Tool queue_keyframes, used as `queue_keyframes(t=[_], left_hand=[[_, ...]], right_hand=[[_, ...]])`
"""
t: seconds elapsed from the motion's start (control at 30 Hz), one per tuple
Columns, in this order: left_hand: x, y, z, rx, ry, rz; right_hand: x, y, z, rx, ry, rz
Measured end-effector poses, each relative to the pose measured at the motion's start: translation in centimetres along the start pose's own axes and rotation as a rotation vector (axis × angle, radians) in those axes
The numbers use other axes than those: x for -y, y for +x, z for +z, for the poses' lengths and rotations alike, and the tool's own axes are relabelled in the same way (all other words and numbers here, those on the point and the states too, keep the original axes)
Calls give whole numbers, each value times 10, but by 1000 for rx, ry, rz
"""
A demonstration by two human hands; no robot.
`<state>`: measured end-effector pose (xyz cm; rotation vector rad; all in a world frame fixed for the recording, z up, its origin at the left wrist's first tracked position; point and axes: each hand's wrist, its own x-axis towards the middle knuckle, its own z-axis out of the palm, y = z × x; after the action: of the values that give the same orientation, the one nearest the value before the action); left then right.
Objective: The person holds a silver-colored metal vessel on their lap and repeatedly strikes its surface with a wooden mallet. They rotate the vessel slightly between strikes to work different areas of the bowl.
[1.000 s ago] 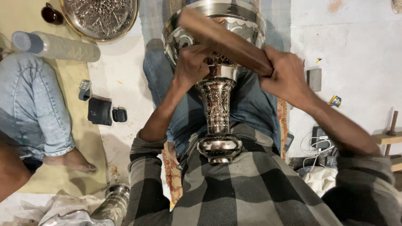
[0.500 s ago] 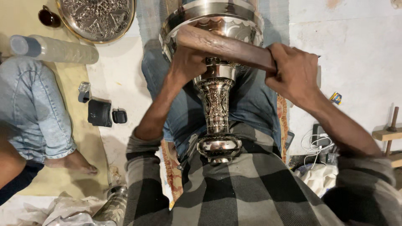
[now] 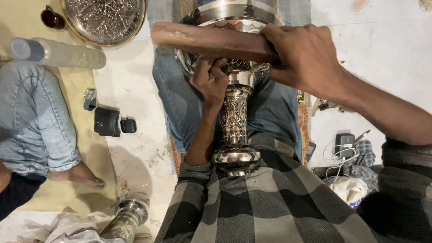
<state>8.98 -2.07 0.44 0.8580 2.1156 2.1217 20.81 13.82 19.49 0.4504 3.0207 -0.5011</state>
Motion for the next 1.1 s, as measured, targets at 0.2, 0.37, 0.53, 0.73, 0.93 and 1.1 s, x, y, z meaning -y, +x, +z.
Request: queue_keyframes(t=[0.2,0.37,0.53,0.73,0.93,1.1], left_hand=[[2,1,0,-54,59,63],[0,1,-5,-6,98,50],[6,-1,-19,172,152,91],[40,22,-17,319,234,239],[24,51,-24,641,176,364],[9,73,-23,783,130,429]], right_hand=[[14,19,-13,-93,-58,-134],[25,35,-20,-18,-299,-189],[22,35,-9,20,-266,-146],[-8,15,13,74,-177,-73],[-38,-28,43,-122,141,34],[-31,-55,72,-326,480,197]])
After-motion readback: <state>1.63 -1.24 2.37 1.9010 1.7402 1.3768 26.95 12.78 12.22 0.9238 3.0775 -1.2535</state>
